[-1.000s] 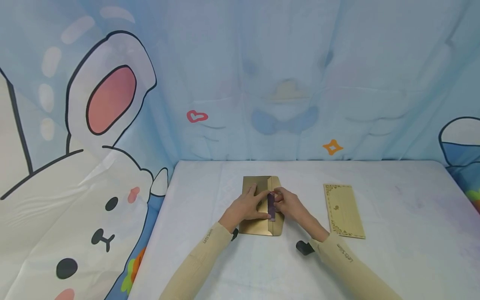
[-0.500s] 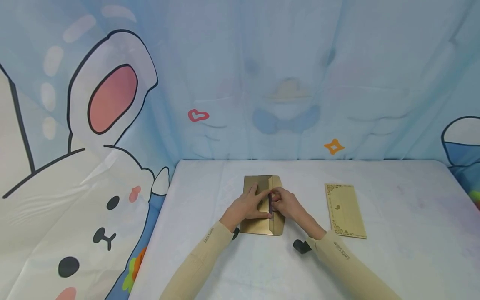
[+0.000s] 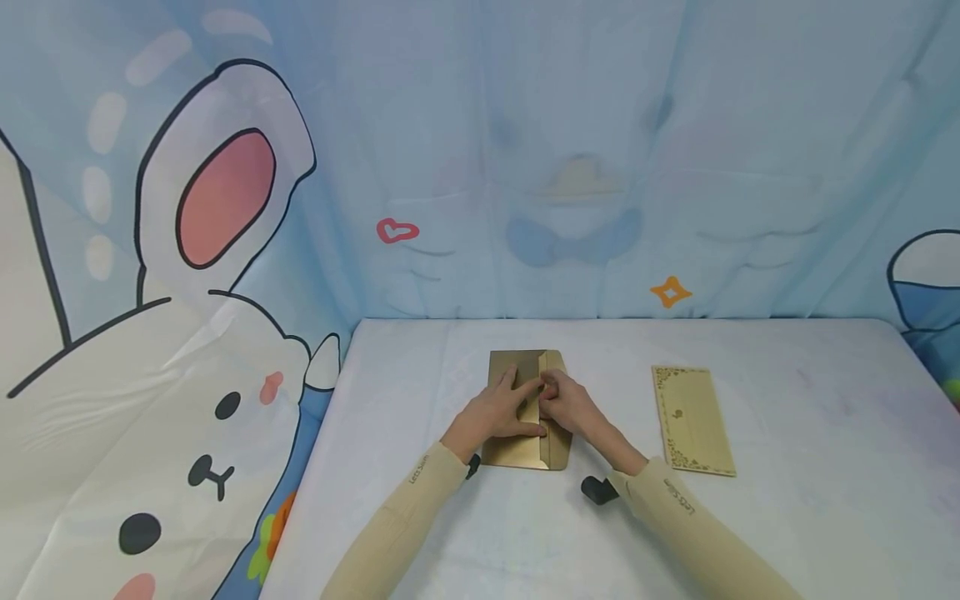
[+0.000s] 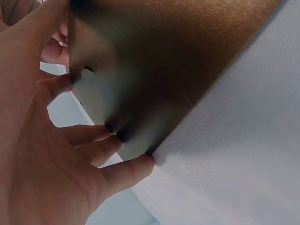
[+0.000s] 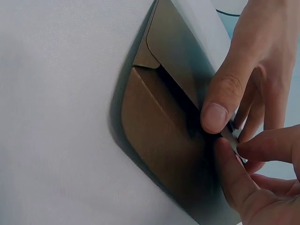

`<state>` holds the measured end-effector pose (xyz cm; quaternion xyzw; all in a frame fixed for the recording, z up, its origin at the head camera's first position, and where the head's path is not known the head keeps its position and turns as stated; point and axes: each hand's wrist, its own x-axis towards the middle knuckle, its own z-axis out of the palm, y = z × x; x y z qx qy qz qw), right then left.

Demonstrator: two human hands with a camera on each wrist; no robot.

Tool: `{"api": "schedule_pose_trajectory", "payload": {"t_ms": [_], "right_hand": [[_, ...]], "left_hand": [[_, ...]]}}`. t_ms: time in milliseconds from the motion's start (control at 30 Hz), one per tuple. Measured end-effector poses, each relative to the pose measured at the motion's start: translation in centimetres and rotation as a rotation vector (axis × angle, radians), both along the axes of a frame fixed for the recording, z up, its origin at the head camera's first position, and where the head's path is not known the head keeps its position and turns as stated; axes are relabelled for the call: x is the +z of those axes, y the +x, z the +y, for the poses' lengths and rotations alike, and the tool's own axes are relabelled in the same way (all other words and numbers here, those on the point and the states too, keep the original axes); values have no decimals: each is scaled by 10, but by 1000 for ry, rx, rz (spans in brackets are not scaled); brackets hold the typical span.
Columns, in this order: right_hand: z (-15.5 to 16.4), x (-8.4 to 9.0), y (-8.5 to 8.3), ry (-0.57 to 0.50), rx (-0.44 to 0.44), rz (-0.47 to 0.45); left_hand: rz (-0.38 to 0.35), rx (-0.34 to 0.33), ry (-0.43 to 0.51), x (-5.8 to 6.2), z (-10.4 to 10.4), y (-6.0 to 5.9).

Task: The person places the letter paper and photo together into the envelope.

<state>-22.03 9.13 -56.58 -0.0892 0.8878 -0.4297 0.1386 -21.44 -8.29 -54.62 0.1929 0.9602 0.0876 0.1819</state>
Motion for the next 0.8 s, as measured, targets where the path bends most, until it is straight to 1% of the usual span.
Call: {"api": "schedule_pose_trajectory", "payload": {"t_ms": [267, 567, 700, 800], "right_hand": [[4, 0, 0, -25, -3, -13], [7, 5, 5, -41, -4, -84], [14, 8, 8, -24, 3, -72], [22, 10, 11, -17, 16, -44]], "left_hand": [[-3, -5, 0, 2, 4, 0], [-2, 8, 10, 2, 3, 3], [7, 11, 9, 2, 2, 3], [11, 12, 7, 2, 2, 4]]}}
